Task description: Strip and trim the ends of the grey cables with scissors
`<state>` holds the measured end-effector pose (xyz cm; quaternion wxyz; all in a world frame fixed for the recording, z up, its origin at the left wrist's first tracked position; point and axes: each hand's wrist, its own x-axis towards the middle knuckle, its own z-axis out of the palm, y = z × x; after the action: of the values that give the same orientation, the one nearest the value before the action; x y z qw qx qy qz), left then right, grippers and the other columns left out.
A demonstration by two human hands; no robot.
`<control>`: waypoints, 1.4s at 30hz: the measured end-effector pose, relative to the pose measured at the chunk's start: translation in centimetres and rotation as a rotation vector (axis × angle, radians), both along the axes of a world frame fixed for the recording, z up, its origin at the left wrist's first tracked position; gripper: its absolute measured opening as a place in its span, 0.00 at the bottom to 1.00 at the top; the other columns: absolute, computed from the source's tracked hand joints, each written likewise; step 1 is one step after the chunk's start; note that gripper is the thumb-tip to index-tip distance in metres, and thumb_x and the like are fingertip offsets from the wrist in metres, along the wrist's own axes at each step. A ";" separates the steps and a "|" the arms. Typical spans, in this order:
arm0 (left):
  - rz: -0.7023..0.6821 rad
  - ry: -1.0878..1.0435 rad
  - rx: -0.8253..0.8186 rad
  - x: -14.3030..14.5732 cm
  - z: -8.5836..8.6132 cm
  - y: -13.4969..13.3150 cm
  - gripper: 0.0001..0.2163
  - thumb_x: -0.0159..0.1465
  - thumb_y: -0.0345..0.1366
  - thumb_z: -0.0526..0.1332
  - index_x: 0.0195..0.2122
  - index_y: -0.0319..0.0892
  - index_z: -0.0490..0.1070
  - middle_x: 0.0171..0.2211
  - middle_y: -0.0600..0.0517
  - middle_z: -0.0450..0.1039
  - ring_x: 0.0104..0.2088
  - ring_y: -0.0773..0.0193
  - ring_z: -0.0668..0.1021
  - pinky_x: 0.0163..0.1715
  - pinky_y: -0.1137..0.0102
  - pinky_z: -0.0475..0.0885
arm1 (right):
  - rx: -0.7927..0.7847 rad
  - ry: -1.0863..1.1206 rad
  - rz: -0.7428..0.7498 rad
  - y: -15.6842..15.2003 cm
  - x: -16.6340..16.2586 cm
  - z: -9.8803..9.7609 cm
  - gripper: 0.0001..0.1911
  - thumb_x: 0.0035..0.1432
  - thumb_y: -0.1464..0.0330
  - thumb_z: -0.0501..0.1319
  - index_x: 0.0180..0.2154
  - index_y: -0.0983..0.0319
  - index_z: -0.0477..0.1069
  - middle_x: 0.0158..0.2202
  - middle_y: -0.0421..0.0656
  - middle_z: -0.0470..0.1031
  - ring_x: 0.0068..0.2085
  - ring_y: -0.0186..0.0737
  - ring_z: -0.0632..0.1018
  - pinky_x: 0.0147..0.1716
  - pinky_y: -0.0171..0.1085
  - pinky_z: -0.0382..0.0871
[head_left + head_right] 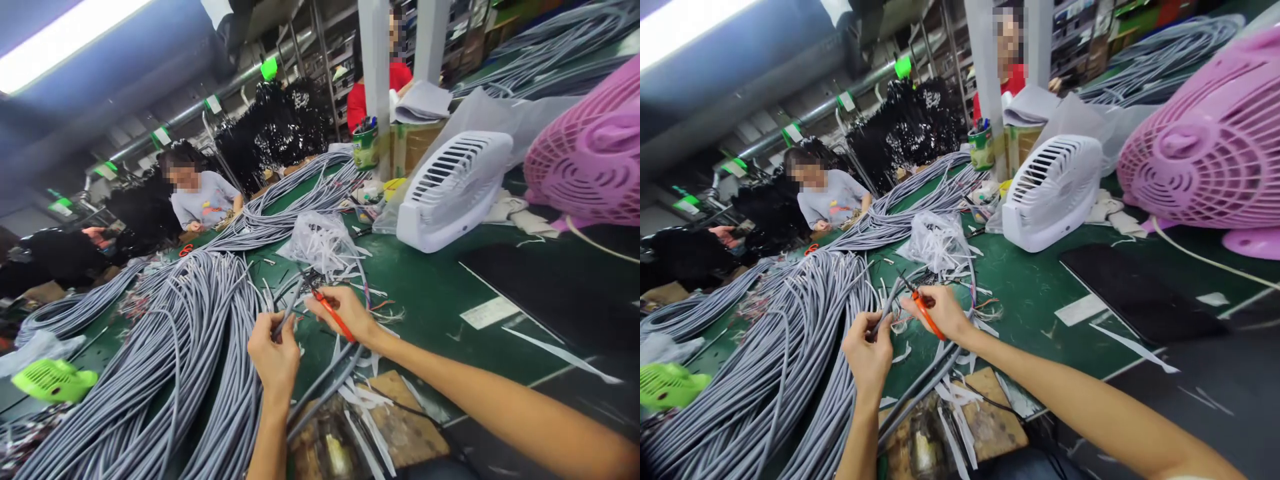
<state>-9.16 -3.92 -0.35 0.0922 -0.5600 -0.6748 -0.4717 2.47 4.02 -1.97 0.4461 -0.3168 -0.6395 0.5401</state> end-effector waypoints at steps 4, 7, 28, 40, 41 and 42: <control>0.083 0.129 0.105 -0.8 0.2 -0.3 0.04 0.57 0.32 0.60 0.25 0.40 0.69 0.21 0.54 0.70 0.21 0.69 0.72 0.21 0.76 0.64 | 0.215 -0.188 0.025 -0.4 0.0 -0.4 0.25 0.47 0.50 0.58 0.15 0.62 0.56 0.15 0.34 0.52 0.19 0.28 0.55 0.18 0.29 0.50; 0.095 0.215 0.131 -1.0 0.2 -0.4 0.04 0.58 0.31 0.60 0.26 0.40 0.70 0.21 0.55 0.69 0.21 0.69 0.71 0.22 0.76 0.65 | 0.307 -0.306 0.086 -0.7 0.0 -0.4 0.24 0.47 0.51 0.59 0.15 0.63 0.57 0.15 0.33 0.51 0.19 0.27 0.54 0.18 0.30 0.47; 0.088 0.263 0.073 -1.0 0.3 -0.4 0.04 0.58 0.30 0.58 0.28 0.40 0.71 0.21 0.54 0.68 0.19 0.70 0.69 0.22 0.75 0.63 | 0.315 -0.426 0.056 -1.1 0.4 -0.1 0.22 0.46 0.56 0.61 0.13 0.64 0.60 0.14 0.35 0.55 0.19 0.28 0.55 0.19 0.30 0.49; -0.142 -0.498 -0.161 -2.2 1.0 -0.5 0.14 0.55 0.43 0.60 0.21 0.36 0.74 0.15 0.56 0.62 0.17 0.72 0.62 0.17 0.75 0.56 | 0.371 -0.370 0.061 -1.5 0.9 0.3 0.21 0.47 0.65 0.58 0.11 0.63 0.52 0.12 0.33 0.49 0.18 0.26 0.51 0.17 0.29 0.46; -0.181 -0.627 -0.180 -2.3 1.0 -0.5 0.16 0.54 0.45 0.61 0.20 0.36 0.73 0.13 0.57 0.57 0.16 0.74 0.58 0.16 0.76 0.52 | 0.377 -0.362 0.066 -1.5 0.9 0.4 0.21 0.47 0.65 0.58 0.11 0.63 0.52 0.12 0.33 0.49 0.18 0.26 0.51 0.17 0.29 0.46; -0.232 -0.765 -0.197 -2.3 1.1 -0.4 0.17 0.52 0.46 0.63 0.18 0.35 0.71 0.13 0.59 0.53 0.15 0.76 0.55 0.14 0.77 0.48 | 0.383 -0.355 0.073 -1.5 0.9 0.4 0.21 0.48 0.65 0.58 0.10 0.63 0.52 0.12 0.33 0.49 0.18 0.27 0.51 0.17 0.29 0.46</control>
<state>-11.51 -4.33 0.76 -0.2732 -0.4228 -0.6348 -0.5861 3.37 2.48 -1.58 0.3592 -0.2929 -0.8093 0.3609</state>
